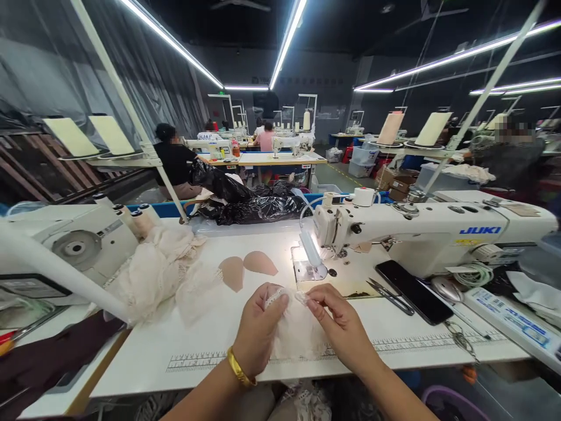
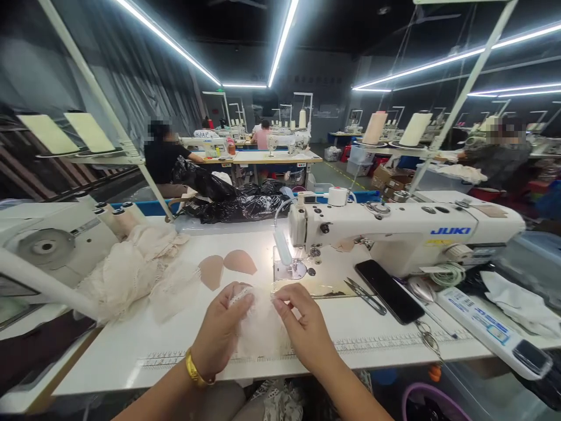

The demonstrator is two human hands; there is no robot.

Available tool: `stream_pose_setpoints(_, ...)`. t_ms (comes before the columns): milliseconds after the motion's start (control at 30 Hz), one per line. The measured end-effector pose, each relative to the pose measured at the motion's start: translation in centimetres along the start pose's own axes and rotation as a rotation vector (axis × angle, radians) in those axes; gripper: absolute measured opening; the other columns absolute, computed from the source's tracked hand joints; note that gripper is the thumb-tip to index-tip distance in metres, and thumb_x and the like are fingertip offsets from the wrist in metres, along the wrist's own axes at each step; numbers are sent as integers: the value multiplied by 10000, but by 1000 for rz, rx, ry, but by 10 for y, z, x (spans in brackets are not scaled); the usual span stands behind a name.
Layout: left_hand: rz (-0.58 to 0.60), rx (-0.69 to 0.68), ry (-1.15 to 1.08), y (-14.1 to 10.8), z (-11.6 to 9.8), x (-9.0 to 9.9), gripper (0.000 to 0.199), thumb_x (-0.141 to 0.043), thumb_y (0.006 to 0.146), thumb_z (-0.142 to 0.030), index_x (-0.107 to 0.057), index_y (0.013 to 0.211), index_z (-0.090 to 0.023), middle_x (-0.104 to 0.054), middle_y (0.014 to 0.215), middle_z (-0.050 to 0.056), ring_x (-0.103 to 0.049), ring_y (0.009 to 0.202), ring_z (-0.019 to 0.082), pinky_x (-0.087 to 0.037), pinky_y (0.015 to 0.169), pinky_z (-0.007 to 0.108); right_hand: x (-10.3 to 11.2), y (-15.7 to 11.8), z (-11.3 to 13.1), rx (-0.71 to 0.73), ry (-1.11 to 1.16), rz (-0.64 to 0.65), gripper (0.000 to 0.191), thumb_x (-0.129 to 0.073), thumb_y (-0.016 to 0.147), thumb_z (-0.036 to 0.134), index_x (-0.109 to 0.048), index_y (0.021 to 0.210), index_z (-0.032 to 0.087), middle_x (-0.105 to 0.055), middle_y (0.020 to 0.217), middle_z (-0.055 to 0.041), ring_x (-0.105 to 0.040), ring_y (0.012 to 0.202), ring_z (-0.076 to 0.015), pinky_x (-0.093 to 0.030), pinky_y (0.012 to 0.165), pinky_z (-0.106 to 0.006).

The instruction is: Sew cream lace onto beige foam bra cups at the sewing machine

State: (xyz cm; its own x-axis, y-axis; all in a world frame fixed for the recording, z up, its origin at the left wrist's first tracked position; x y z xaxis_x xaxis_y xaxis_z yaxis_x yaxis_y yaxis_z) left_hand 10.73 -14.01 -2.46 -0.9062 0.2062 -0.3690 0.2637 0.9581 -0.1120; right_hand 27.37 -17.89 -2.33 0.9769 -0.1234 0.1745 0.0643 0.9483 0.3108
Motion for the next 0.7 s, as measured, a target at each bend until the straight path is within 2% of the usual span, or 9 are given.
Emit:
stream_pose_setpoints(100, 32, -48, 299, 1, 3, 2, 501, -765, 802, -568, -412, 734, -219, -428, 680, -53, -396, 625, 122, -365, 583, 246, -1, 1, -10, -95, 101, -70, 374, -552, 1014, 563, -598, 838, 237, -613, 778, -7, -571, 785, -199, -449, 761, -312)
stream_pose_setpoints(200, 228, -132, 811, 10, -14, 13, 338, -641, 919, -489, -479, 803, -217, -501, 736, -26, -480, 686, 159, -392, 622, 275, -4, 8, -30, -245, 148, -25, 428, -537, 985, 650, -545, 837, 249, -481, 575, 54, -443, 555, -163, -370, 579, -283)
stream_pose_setpoints(267, 277, -260, 1219, 21, -35, 31, 134, -598, 946, -337, -559, 962, -210, -632, 922, 27, -594, 865, 205, -468, 765, 316, -4, 15, -43, -309, 95, 2, 444, -542, 960, 682, -552, 857, 250, -472, 552, 63, -407, 520, -157, -322, 549, -279)
stream_pose_setpoints(300, 253, -336, 1427, 28, -48, 42, 158, -601, 921, -243, -578, 1071, -202, -663, 1080, 68, -616, 1019, 236, -476, 888, 352, -3, 18, -48, -332, 61, 8, 445, -534, 956, 685, -554, 861, 251, -483, 554, 62, -413, 522, -161, -313, 554, -280)
stream_pose_setpoints(333, 232, -383, 1654, 36, -59, 54, 308, -600, 874, -155, -574, 1177, -202, -650, 1240, 98, -588, 1180, 272, -451, 1001, 400, -2, 20, -52, -349, 33, 8, 442, -519, 958, 684, -554, 863, 254, -488, 551, 62, -422, 527, -167, -313, 566, -283)
stream_pose_setpoints(400, 195, -364, 1778, 53, -75, 78, 476, -569, 766, -19, -597, 1208, -192, -589, 1402, 150, -544, 1281, 350, -409, 1044, 509, 0, 23, -55, -362, 10, 9, 430, -498, 962, 676, -557, 876, 259, -500, 550, 61, -450, 545, -181, -324, 594, -292)
stream_pose_setpoints(500, 284, -340, 1833, 75, -80, 96, 382, -517, 698, 27, -662, 969, -199, -697, 1201, 98, -649, 1083, 313, -449, 969, 483, -1, 25, -56, -352, 42, 3, 411, -506, 961, 659, -571, 894, 259, -511, 562, 64, -468, 573, -183, -332, 608, -291)
stream_pose_setpoints(600, 356, -395, 1836, 91, -77, 95, 262, -479, 761, -3, -644, 798, -204, -731, 977, 68, -672, 953, 281, -456, 935, 443, -2, 26, -56, -354, 109, -14, 388, -548, 954, 633, -576, 899, 250, -507, 600, 74, -474, 577, -162, -335, 604, -277)
stream_pose_setpoints(700, 282, -481, 1804, 101, -80, 90, 249, -456, 839, -92, -662, 927, -201, -737, 1015, 111, -673, 995, 318, -452, 947, 464, -1, 27, -53, -343, 162, -30, 378, -584, 948, 612, -570, 889, 239, -499, 640, 78, -505, 583, -147, -349, 611, -274)
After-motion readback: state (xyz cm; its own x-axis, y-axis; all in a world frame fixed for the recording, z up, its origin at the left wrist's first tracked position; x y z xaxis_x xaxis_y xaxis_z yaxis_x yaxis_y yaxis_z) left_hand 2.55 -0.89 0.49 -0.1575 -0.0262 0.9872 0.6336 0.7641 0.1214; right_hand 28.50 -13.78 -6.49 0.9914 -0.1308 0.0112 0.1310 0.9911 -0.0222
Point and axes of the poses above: each hand's wrist, its own y-axis towards the middle knuckle, its own x-axis out of the back of the hand, z = x × y, the point moved 4 cm from there along y, towards the middle knuckle
